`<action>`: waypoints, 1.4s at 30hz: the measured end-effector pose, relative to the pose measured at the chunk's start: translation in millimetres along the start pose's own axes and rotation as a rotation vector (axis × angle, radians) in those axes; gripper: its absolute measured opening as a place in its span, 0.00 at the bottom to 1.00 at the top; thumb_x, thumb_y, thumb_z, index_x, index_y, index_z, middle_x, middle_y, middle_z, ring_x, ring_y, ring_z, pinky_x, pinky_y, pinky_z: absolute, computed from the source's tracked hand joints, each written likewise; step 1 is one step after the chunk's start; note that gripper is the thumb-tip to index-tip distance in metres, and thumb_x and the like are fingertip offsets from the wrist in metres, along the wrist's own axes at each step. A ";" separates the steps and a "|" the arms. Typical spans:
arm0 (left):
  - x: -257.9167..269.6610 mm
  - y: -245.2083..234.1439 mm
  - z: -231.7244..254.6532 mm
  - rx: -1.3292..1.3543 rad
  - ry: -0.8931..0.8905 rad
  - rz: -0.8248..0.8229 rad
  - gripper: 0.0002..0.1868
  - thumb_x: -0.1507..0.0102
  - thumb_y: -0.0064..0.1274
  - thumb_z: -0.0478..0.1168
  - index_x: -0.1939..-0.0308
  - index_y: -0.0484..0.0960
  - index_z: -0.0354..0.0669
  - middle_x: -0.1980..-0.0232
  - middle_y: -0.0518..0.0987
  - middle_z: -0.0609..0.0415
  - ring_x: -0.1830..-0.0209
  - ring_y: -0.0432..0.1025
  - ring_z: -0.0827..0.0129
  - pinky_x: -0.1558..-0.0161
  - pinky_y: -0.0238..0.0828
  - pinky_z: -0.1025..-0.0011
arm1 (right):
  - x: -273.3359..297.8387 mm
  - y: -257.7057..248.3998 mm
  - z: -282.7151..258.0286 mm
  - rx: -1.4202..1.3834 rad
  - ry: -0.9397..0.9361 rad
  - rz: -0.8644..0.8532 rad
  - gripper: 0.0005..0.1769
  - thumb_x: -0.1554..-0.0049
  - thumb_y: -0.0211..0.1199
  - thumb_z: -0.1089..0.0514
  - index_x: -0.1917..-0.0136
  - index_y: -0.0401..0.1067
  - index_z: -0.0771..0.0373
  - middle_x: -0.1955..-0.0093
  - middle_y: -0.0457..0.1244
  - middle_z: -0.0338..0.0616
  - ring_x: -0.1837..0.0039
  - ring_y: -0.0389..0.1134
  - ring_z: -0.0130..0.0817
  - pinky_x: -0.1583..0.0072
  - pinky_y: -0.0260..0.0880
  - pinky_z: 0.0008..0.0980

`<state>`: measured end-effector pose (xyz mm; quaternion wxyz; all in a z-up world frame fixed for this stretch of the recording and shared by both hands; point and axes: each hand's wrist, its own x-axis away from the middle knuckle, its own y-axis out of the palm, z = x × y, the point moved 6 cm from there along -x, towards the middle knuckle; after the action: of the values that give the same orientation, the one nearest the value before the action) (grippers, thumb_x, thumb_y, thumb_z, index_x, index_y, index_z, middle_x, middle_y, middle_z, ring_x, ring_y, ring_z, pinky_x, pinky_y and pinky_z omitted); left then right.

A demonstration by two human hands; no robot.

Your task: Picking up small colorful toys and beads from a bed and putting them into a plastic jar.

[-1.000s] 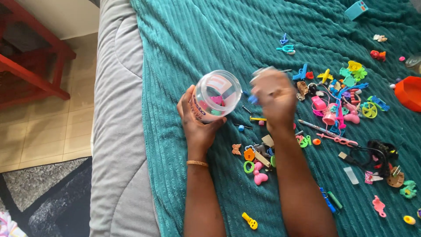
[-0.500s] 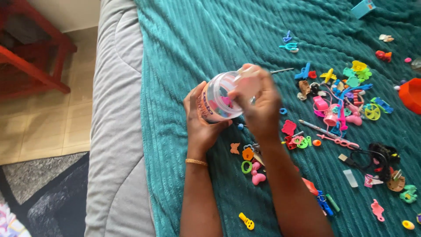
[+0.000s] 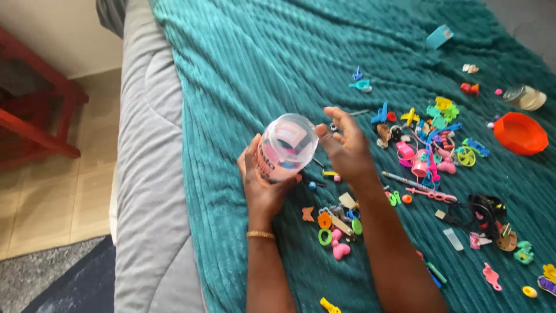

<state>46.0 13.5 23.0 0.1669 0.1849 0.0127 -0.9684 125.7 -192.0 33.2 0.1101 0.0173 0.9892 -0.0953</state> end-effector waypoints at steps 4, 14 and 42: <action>1.7 -1.7 -3.2 -0.098 -0.053 0.029 0.62 0.64 0.81 0.40 0.27 0.66 0.44 0.32 0.65 0.50 0.31 0.68 0.60 0.29 0.69 0.64 | -81.2 -27.7 55.8 -0.220 -0.096 0.070 0.25 0.36 0.68 0.58 0.29 0.67 0.70 0.42 0.62 0.47 0.40 0.60 0.31 0.31 0.64 0.36; -0.6 -0.2 5.0 -0.108 -0.042 0.024 0.60 0.64 0.79 0.37 0.28 0.67 0.45 0.32 0.65 0.49 0.32 0.68 0.60 0.29 0.67 0.64 | -140.1 -22.7 96.0 1.031 -0.189 0.195 0.24 0.52 0.61 0.66 0.41 0.76 0.58 0.35 0.63 0.54 0.32 0.62 0.56 0.35 0.58 0.55; 2.2 3.5 9.3 -0.191 0.042 -0.021 0.60 0.59 0.81 0.42 0.26 0.65 0.44 0.31 0.64 0.49 0.30 0.68 0.60 0.28 0.69 0.63 | 20.1 -28.4 -15.4 -1.084 0.155 0.091 0.12 0.33 0.47 0.68 0.36 0.61 0.66 0.32 0.63 0.60 0.29 0.66 0.50 0.29 0.68 0.45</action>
<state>41.9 8.7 30.9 0.1734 0.1885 0.1103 -0.9603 101.3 -216.6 48.7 0.0342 0.0079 0.9001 0.4342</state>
